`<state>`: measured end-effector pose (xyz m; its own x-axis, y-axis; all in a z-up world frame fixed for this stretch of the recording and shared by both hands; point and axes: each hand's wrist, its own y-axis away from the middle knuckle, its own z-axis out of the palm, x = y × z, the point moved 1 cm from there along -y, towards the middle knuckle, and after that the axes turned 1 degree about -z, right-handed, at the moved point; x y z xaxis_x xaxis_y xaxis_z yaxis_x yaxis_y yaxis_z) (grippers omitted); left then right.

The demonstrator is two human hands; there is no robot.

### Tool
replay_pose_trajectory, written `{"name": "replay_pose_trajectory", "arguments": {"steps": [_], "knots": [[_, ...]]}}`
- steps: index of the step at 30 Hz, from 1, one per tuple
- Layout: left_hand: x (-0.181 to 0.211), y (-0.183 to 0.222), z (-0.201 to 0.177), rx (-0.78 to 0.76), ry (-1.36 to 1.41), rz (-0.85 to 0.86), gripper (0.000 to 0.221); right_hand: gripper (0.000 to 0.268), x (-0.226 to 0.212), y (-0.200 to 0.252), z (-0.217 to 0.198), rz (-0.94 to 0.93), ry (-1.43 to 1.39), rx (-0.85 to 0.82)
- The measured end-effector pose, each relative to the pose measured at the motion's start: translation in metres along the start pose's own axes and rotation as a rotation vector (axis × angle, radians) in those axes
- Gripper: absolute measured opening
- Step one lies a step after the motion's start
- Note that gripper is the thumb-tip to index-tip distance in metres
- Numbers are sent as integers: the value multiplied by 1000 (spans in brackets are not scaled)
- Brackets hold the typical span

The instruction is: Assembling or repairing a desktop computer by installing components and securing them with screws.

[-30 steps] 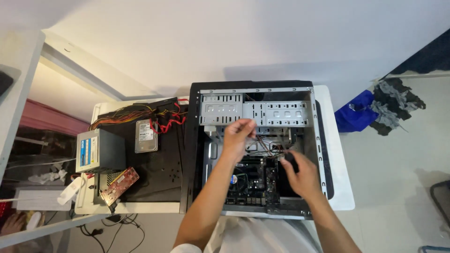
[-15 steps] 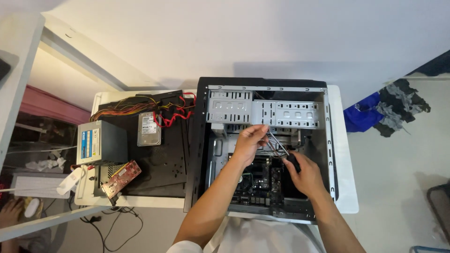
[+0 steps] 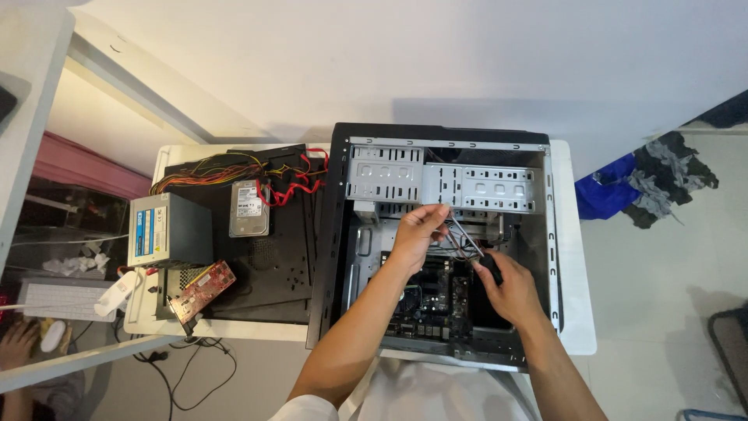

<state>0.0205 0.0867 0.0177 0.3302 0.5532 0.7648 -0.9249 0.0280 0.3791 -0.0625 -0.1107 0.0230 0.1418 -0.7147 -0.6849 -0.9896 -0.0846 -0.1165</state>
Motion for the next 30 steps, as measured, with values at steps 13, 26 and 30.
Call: {"name": "replay_pose_trajectory", "arguments": {"steps": [13,26,30], "knots": [[-5,-5,-5,-16,-162,92,27,34,19,5,7,111,2,7],[9,3,1,-20,-198,98,35,34,-1,-8,-39,186,1,-30],[40,32,29,-145,-652,79,39,41,-14,-39,-110,210,268,-194]]}}
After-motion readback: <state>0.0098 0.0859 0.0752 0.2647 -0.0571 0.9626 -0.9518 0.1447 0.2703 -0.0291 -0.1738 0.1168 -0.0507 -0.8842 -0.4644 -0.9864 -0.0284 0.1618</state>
